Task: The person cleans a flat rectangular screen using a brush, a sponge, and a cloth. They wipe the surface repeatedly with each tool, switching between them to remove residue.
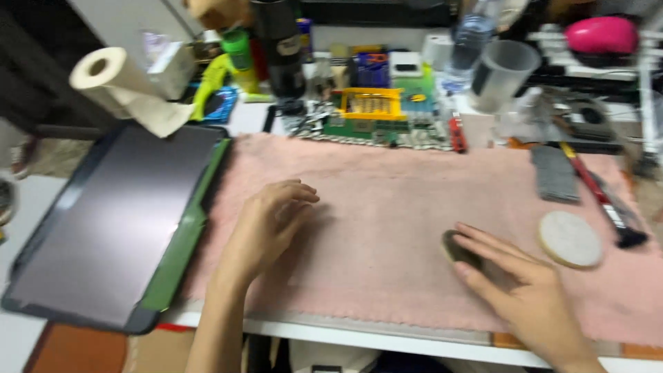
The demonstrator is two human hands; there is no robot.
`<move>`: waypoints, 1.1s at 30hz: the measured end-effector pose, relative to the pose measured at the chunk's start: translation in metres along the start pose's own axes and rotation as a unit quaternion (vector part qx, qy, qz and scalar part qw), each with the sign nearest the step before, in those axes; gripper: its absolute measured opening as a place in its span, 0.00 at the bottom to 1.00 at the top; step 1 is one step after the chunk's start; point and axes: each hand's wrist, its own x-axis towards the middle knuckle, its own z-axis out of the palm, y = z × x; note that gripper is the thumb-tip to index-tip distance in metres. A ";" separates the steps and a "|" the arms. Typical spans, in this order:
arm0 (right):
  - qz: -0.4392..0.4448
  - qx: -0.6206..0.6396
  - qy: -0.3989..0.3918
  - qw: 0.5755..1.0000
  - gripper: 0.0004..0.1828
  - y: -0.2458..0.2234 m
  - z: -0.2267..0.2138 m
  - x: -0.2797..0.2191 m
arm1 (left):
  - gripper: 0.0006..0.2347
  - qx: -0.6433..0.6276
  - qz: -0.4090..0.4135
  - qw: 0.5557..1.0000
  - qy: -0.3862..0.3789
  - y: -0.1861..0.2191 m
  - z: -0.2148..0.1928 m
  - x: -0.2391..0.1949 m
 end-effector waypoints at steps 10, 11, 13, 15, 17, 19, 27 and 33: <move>-0.330 0.072 -0.191 0.922 0.17 -0.062 0.164 0.037 | 0.17 0.018 0.006 0.997 -0.077 -0.016 -0.014 -0.006; -0.332 0.039 -0.196 0.922 0.17 -0.064 0.168 0.037 | 0.17 0.024 -0.003 0.996 -0.082 -0.012 -0.013 -0.005; -0.324 0.012 -0.201 0.924 0.18 -0.065 0.167 0.036 | 0.18 0.027 -0.016 0.994 -0.100 -0.013 -0.009 -0.007; -0.340 -0.017 -0.212 0.916 0.19 -0.061 0.157 0.037 | 0.16 -0.021 -0.021 0.997 -0.073 -0.020 -0.004 -0.010; -0.312 -0.032 -0.213 0.925 0.18 -0.049 0.132 0.034 | 0.16 -0.007 -0.033 0.996 -0.083 -0.014 -0.006 -0.009; -0.286 -0.050 -0.217 0.932 0.17 -0.029 0.100 0.025 | 0.17 0.006 -0.044 0.995 -0.091 -0.010 -0.006 -0.009; -0.141 -0.190 -0.079 0.968 0.17 0.053 -0.035 -0.027 | 0.16 0.001 -0.066 0.994 -0.090 -0.005 -0.010 -0.007; -0.039 -0.162 -0.073 0.983 0.20 0.033 -0.034 -0.022 | 0.17 0.009 -0.057 0.997 -0.058 -0.005 -0.010 -0.018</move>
